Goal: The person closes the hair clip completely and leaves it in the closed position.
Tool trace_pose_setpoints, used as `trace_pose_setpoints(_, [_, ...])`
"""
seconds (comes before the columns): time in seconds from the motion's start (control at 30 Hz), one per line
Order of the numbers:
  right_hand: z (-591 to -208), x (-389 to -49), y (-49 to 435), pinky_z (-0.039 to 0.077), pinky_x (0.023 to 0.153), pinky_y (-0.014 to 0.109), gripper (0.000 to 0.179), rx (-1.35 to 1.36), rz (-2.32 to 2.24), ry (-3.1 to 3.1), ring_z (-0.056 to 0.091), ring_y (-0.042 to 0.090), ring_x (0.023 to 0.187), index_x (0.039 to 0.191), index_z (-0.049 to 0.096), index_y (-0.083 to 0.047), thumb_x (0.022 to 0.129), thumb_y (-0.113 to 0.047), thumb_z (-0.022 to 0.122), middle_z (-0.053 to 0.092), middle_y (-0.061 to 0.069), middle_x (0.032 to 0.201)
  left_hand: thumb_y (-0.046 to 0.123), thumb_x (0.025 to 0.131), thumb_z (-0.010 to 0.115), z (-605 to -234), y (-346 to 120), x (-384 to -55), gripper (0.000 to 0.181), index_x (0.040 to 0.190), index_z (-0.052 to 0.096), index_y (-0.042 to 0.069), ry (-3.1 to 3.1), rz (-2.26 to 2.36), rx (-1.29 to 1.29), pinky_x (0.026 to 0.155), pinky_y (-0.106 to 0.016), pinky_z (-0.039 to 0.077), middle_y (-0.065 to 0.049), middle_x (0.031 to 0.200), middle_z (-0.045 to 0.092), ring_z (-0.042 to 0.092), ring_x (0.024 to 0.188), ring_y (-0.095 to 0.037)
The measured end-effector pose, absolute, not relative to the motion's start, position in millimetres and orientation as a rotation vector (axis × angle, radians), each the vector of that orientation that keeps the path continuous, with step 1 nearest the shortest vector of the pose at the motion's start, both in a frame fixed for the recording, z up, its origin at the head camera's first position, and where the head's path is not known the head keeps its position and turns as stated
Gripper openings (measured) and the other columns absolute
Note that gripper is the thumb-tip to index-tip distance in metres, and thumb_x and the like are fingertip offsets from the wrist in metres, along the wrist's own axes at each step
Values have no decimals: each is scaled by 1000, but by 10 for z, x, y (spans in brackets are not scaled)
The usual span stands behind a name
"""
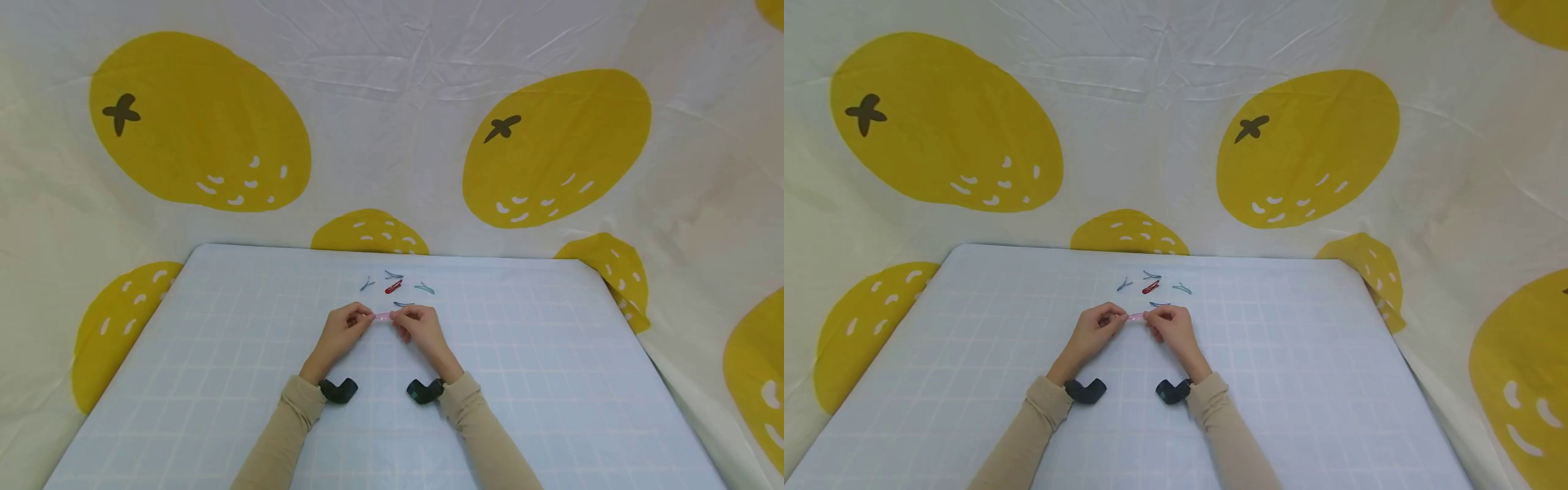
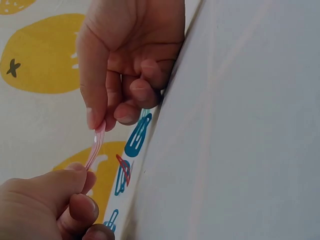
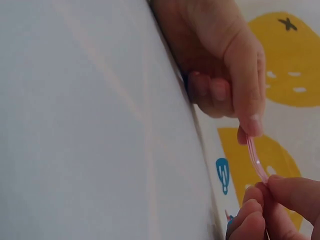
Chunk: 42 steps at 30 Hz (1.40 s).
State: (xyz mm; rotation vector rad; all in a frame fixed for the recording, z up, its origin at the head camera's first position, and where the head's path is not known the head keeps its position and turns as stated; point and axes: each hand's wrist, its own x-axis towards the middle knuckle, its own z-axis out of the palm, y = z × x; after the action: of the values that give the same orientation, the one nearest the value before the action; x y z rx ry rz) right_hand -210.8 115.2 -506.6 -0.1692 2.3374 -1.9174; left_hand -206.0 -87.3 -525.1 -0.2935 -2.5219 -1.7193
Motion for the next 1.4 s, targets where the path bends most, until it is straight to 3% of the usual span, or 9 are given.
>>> trace_pose_setpoints(0.7, [-4950,-2134,934,35,42,22,20,87,-1906,2385,42,11,44,86,74,-2,91,-21,72,59,3,65,12,93,70,-5260,-901,-2076,5,94,74,10,-2349,-1596,-262,52,-24,35,2,65,51,45,58,-15])
trace_pose_setpoints(0.97, [-4978,-2152,839,33,39,21,18,125,-1861,2452,40,9,40,81,74,-3,89,-19,73,56,-1,58,8,89,73,-5262,-900,-2089,5,86,73,5,-2333,-1526,-183,51,-24,34,3,61,50,44,56,-13])
trace_pose_setpoints(1.13, [-5009,-2167,829,33,39,22,16,148,-1803,2480,39,9,39,79,74,-5,87,-19,75,51,-2,53,3,85,74,-5256,-903,-2085,6,80,72,6,-2365,-1472,-182,50,-24,34,2,59,50,44,53,-13])
trace_pose_setpoints(1.4, [-5041,-2157,856,35,40,23,14,149,-1753,2533,41,10,39,77,73,-6,86,-17,76,49,-2,49,8,87,73,-5260,-894,-2081,5,81,73,9,-2517,-1427,-166,54,-27,37,2,62,52,47,57,-16])
